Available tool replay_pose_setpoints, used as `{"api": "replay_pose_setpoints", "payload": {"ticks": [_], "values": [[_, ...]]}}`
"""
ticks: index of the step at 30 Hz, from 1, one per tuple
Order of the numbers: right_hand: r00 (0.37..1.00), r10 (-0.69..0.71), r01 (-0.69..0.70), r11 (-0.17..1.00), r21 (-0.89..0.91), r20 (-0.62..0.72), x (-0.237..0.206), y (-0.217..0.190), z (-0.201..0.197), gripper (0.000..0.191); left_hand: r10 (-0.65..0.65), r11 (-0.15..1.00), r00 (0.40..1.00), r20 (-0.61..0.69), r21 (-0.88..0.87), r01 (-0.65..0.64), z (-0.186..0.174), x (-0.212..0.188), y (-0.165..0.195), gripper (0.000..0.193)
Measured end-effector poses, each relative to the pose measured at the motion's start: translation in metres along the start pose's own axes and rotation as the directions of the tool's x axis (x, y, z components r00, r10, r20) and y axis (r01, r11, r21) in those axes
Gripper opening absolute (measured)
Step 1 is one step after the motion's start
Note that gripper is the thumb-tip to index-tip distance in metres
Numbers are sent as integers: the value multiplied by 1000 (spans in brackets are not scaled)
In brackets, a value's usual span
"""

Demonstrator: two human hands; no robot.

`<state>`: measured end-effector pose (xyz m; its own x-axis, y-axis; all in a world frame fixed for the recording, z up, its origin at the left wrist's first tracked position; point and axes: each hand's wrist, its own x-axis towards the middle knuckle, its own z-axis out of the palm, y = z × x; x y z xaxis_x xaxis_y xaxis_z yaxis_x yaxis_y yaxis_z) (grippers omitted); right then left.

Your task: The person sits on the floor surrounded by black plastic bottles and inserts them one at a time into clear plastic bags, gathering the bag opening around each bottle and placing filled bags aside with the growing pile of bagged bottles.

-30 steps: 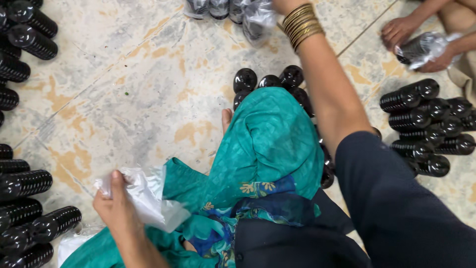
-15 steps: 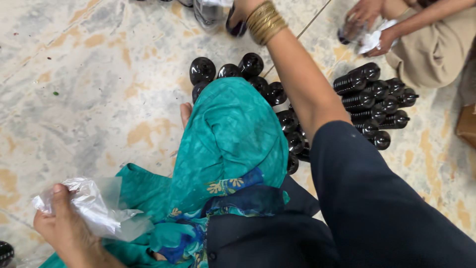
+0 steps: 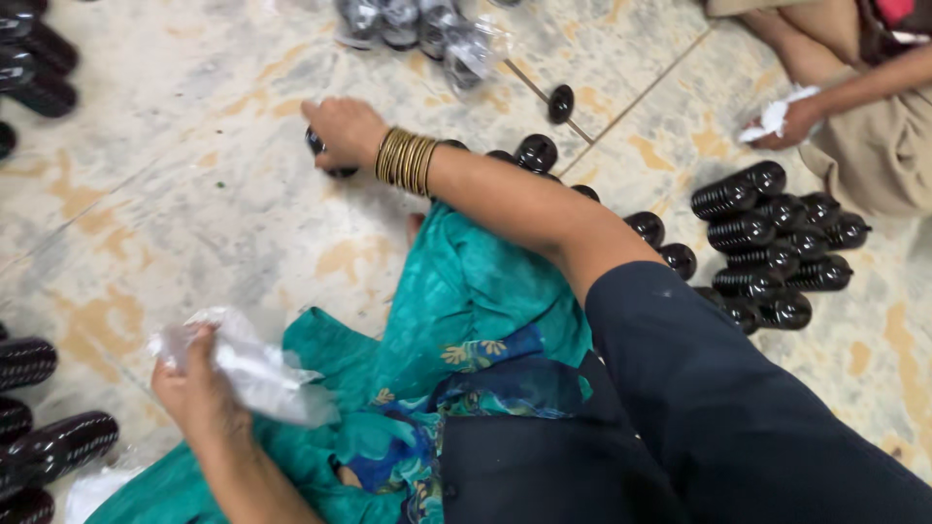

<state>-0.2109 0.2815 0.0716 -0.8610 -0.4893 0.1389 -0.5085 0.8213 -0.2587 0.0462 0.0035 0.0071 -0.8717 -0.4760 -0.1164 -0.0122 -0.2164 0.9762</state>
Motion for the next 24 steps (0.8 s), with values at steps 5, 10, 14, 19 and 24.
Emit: {"api": "replay_pose_setpoints", "payload": {"ticks": [5, 10, 14, 19, 24], "values": [[979, -204, 200, 973, 119, 22, -20, -77, 58, 63, 58, 992, 998, -11, 113, -57, 14, 1, -1, 24], [847, -520, 527, 849, 45, -106, -53, -112, 88, 70, 73, 976, 996, -43, 208, -62, 19, 8, -5, 27], [951, -299, 305, 864, 401, -81, -60, -118, 64, 36, 194, 979, 981, -9, 67, -193, 24, 5, -1, 17], [939, -230, -146, 410, 900, 257, -75, -136, 35, 28, 129, 992, 991, -33, -11, -129, 36, -1, 12, 16], [916, -304, -171, 290, 942, 261, -82, -139, 39, 14, 47, 995, 999, -3, -88, -47, 46, -5, 20, 19]]}}
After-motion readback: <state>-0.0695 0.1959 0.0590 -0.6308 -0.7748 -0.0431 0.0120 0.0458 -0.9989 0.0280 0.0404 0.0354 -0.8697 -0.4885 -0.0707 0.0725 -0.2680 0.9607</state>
